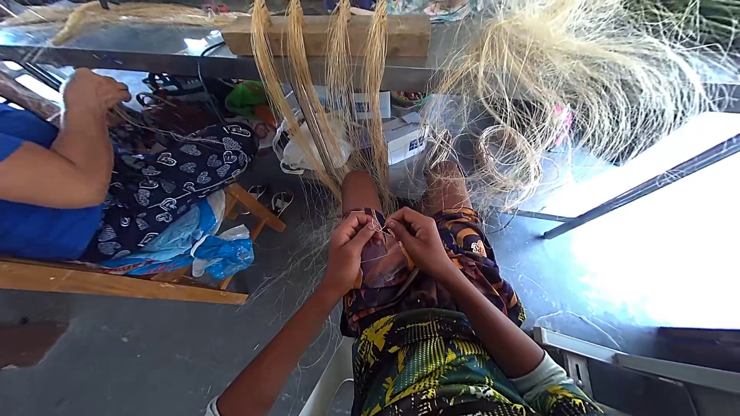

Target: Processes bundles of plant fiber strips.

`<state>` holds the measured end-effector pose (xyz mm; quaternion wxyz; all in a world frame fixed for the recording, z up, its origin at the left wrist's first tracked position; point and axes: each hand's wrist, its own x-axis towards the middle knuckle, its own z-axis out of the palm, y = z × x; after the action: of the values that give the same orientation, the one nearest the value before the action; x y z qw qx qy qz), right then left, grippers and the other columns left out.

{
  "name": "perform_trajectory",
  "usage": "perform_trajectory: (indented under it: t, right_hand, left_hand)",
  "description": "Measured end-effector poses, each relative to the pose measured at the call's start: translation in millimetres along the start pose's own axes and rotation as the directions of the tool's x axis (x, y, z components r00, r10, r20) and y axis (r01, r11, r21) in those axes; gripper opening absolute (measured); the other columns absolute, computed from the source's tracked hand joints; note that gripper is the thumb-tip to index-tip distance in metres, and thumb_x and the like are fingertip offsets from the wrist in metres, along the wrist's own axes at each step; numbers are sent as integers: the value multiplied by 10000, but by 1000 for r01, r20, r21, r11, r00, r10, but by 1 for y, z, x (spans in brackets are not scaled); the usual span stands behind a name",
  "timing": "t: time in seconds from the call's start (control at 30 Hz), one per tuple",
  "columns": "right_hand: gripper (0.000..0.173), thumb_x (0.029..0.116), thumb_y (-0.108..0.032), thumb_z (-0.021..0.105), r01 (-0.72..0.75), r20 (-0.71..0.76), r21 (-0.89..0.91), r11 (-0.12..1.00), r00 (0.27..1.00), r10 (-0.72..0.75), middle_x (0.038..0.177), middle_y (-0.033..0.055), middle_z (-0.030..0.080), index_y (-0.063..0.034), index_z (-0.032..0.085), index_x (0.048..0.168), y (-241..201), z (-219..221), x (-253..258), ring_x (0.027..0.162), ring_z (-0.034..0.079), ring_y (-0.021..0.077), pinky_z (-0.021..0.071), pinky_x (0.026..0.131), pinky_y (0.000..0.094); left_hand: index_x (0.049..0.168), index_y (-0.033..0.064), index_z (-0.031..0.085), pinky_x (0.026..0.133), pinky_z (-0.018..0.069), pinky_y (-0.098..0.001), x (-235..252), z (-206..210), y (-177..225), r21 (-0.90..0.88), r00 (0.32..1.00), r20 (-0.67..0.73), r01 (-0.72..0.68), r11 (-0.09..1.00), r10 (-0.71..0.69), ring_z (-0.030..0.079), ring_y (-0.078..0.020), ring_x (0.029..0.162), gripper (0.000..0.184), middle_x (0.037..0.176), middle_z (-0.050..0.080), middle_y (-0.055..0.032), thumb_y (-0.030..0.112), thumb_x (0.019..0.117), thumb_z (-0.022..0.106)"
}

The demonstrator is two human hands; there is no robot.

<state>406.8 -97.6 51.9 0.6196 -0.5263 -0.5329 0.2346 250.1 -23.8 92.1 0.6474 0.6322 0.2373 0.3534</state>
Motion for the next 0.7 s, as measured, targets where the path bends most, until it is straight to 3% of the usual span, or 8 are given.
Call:
perform_trajectory:
  t: [0.2, 0.37, 0.7]
  right_hand:
    - [152, 1017, -101, 564, -21, -31, -41, 999, 999, 20, 709, -11, 587, -2, 669, 968, 2, 0, 0, 594, 506, -4, 423, 564, 153]
    - [139, 1010, -87, 565, -11, -46, -76, 997, 999, 8, 736, 8, 625, 1, 667, 976, 3, 2, -1, 627, 554, 7, 464, 598, 164]
    - [140, 1009, -99, 573, -5, -51, -88, 996, 999, 0, 751, 2, 625, -5, 674, 990, 3, 1, -1, 631, 540, 2, 450, 596, 159]
  left_hand:
    - [961, 45, 604, 781, 569, -265, 3, -4, -2, -92, 994, 30, 103, 990, -101, 687, -111, 809, 243, 868, 701, -39, 49, 1052, 379]
    - [994, 42, 534, 822, 580, -319, 3, 0, 2, -199, 975, 25, 223, 954, -222, 719, -185, 915, 245, 985, 724, -115, 56, 1059, 298]
    - [905, 64, 503, 757, 575, -255, 2, 2, 5, -240, 963, -3, 261, 935, -269, 672, -109, 742, 213, 816, 667, -51, -26, 1036, 362]
